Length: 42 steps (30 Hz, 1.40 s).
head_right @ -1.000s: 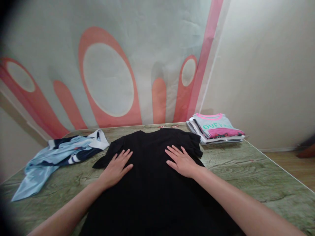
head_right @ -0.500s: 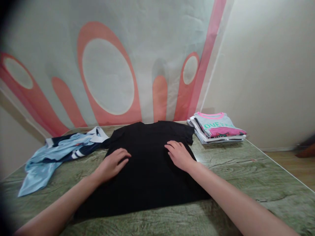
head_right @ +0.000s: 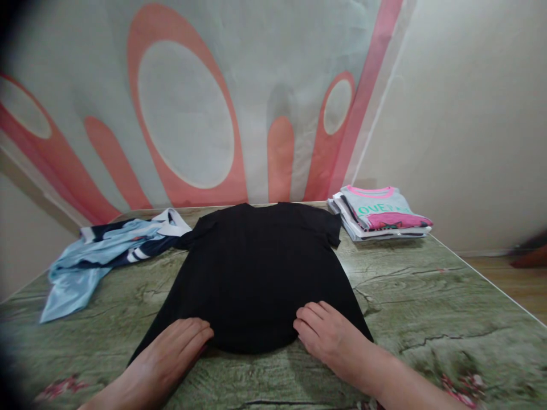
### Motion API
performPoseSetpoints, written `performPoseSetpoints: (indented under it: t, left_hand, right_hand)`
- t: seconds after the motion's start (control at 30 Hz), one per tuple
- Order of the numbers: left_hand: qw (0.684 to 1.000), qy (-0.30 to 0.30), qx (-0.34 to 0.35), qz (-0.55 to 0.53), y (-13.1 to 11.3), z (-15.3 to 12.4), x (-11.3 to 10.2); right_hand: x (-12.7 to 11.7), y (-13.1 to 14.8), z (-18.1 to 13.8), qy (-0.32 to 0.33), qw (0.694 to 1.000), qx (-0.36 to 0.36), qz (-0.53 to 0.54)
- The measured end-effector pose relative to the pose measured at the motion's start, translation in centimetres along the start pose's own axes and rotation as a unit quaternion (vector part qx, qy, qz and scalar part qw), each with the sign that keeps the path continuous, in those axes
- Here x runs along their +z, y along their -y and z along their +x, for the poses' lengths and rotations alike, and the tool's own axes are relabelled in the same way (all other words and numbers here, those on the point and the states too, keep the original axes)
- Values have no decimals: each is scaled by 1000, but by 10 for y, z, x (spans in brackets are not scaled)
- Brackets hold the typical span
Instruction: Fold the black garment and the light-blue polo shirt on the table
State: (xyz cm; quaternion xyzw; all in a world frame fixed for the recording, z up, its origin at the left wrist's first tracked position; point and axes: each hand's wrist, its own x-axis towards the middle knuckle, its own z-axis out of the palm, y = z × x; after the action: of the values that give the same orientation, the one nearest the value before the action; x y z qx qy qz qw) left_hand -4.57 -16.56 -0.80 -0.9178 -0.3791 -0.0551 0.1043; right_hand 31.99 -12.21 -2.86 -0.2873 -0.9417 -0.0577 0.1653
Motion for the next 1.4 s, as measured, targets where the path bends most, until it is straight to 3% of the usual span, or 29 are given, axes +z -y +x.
performPoseSetpoints:
  t: [0.13,0.23,0.4,0.5,0.6,0.7,0.87,0.97,1.07,1.2,1.27,1.4]
  left_hand:
    - [999,16,-20,-25,1,-12,-2]
    - [992,8,-50,-116,8,-13,-10]
    - [945,78,-102,-300,20,-6,-28]
    - [917,95,-180,-344,26,3,-38]
    - [892,93,-262,-356,40,22,-44]
    - [891,80,-298,-333,62,47,-35]
    - [922,74,-297,-235,83,64,-5]
    - [953,7,-263,-149,65,61,-3]
    - [978,-49,-155,-134,29,64,-7]
    - [990,20,-26,-135,-12,75,1]
    - [992,58,-32,-109,-19,74,9]
    - [987,85,-115,-79,-13,55,16]
  right_hand:
    - [-13,-1,-2,30,999,-18,-12]
    - [-20,-5,-9,26,999,-5,36]
    - [-24,-9,-23,38,986,88,139]
    - [-29,-10,-20,54,968,159,188]
    - [-35,-22,-5,97,934,246,240]
    - [-32,-49,13,115,911,289,269]
    - [-7,-88,22,74,928,324,166]
    - [1,-78,23,10,954,290,70]
    - [-1,-45,33,-33,984,166,58]
    - [0,-5,46,47,989,28,135]
    - [2,1,45,90,985,28,141]
    - [3,-5,31,114,983,65,130]
